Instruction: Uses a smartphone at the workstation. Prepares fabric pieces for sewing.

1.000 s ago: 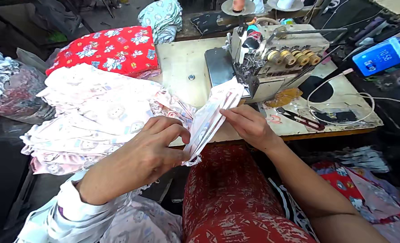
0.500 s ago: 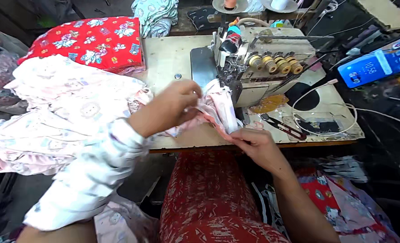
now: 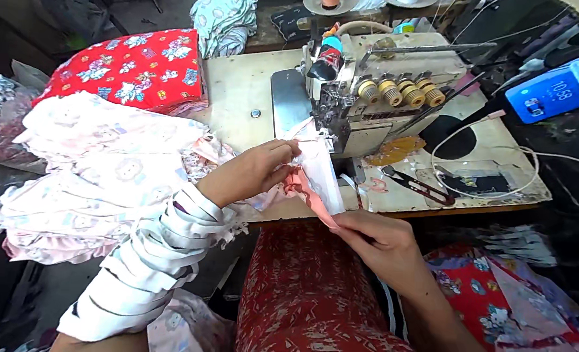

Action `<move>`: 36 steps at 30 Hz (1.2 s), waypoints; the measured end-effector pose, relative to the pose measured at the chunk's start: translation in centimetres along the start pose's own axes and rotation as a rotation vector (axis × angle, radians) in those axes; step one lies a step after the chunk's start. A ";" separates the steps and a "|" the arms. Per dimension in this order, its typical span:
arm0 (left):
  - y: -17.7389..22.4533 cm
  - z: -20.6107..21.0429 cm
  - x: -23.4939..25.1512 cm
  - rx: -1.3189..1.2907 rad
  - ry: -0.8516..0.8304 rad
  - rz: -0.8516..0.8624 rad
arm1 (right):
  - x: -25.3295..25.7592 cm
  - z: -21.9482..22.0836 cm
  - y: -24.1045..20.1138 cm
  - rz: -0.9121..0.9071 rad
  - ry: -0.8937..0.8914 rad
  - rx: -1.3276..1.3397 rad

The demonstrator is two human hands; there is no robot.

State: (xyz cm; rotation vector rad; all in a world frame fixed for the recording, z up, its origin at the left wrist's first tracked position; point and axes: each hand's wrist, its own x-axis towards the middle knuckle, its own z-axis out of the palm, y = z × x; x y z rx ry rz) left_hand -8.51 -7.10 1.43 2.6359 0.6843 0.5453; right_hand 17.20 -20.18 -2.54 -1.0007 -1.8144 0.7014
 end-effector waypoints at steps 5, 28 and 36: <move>0.7 0.5 -0.1 0.084 0.001 -0.018 | -1.1 0.6 1.1 0.060 0.038 -0.021; 5.7 -8.2 3.6 0.125 0.012 -0.086 | 10.0 -0.1 6.3 0.093 0.010 0.057; 9.3 1.4 -0.4 0.223 -0.101 0.179 | -0.3 2.2 1.7 -0.269 0.037 -0.077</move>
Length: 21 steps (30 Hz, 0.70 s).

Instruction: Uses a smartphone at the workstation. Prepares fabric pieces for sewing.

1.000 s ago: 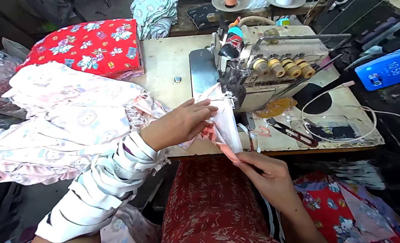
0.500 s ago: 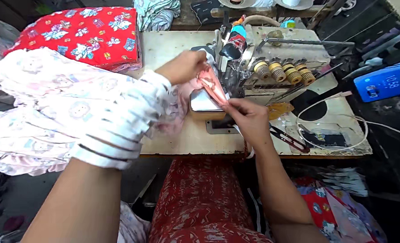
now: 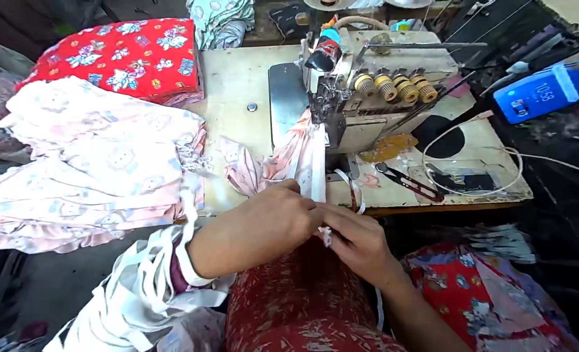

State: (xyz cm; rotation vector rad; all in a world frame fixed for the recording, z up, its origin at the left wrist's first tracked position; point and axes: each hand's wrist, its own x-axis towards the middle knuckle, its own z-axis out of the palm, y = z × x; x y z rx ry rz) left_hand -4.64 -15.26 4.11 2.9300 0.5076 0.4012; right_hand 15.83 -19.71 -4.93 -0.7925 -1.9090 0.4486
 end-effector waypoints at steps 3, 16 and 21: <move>-1.7 1.7 0.8 -0.088 -0.025 0.041 | -2.2 1.3 0.8 0.082 0.073 0.004; -17.5 1.6 2.6 -0.002 0.227 -0.338 | 1.5 -0.7 2.4 0.187 0.090 0.089; -22.3 -0.8 3.9 0.030 0.175 -0.416 | 5.4 -0.6 5.1 0.230 0.108 0.059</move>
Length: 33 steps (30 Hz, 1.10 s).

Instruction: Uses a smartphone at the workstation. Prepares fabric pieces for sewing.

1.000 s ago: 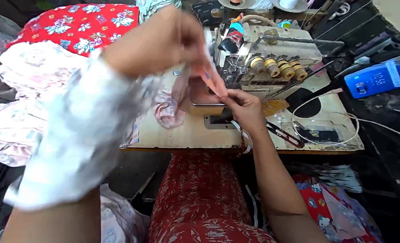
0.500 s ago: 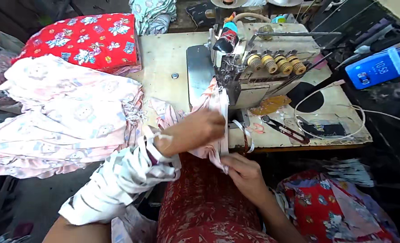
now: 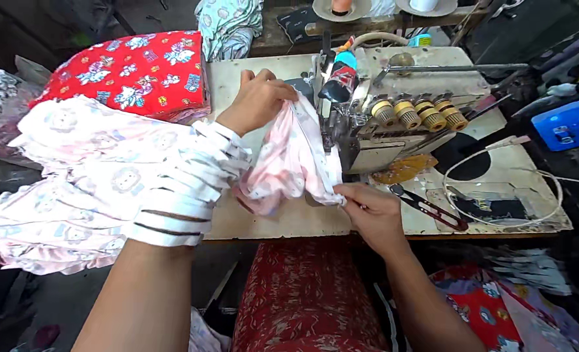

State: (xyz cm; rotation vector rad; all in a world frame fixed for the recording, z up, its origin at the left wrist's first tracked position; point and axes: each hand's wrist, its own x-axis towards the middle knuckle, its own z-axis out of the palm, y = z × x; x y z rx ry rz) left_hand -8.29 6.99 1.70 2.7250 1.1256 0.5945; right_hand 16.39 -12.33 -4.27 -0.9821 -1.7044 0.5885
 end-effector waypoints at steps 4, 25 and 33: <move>-0.1 -1.2 1.4 -0.518 0.109 -0.283 | 2.7 0.2 1.0 0.143 0.012 0.009; 15.4 -16.4 -7.5 -0.182 -0.479 -0.035 | -8.0 4.7 -5.3 0.645 -0.394 0.805; 11.4 -14.9 -11.0 -0.295 -0.333 0.006 | -13.4 -4.2 -2.3 0.442 0.033 -0.053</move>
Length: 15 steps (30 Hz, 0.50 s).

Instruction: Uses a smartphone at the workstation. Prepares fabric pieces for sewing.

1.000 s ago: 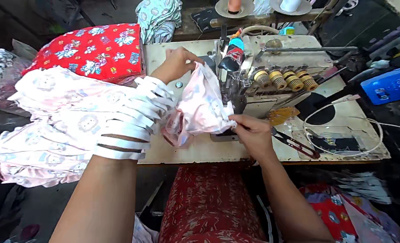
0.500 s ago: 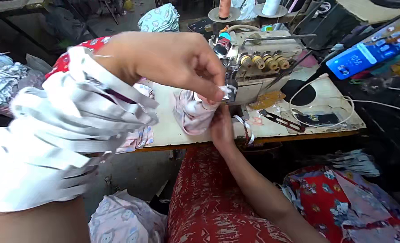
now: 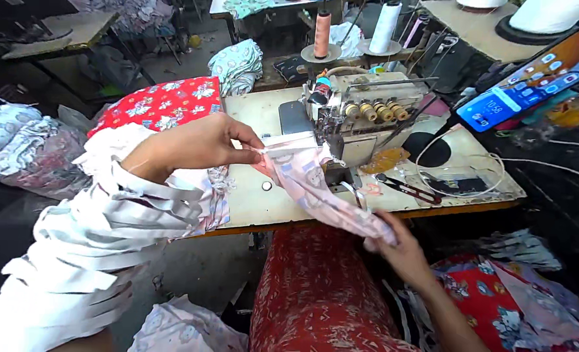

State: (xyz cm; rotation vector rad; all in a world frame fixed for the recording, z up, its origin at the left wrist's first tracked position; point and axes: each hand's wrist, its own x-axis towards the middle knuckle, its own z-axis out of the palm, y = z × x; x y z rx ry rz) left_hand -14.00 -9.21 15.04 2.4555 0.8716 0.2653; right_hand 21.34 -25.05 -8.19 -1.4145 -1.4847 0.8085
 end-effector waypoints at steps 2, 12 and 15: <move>0.5 0.8 0.0 -0.031 0.034 0.021 | 2.9 0.4 -2.1 -0.212 0.134 0.119; 1.4 9.3 -4.9 -0.123 0.171 0.124 | 19.6 10.1 -16.6 -0.118 -0.194 1.404; 0.5 9.2 -5.4 -0.187 0.214 0.013 | 25.0 14.0 -21.0 -0.325 -0.771 1.174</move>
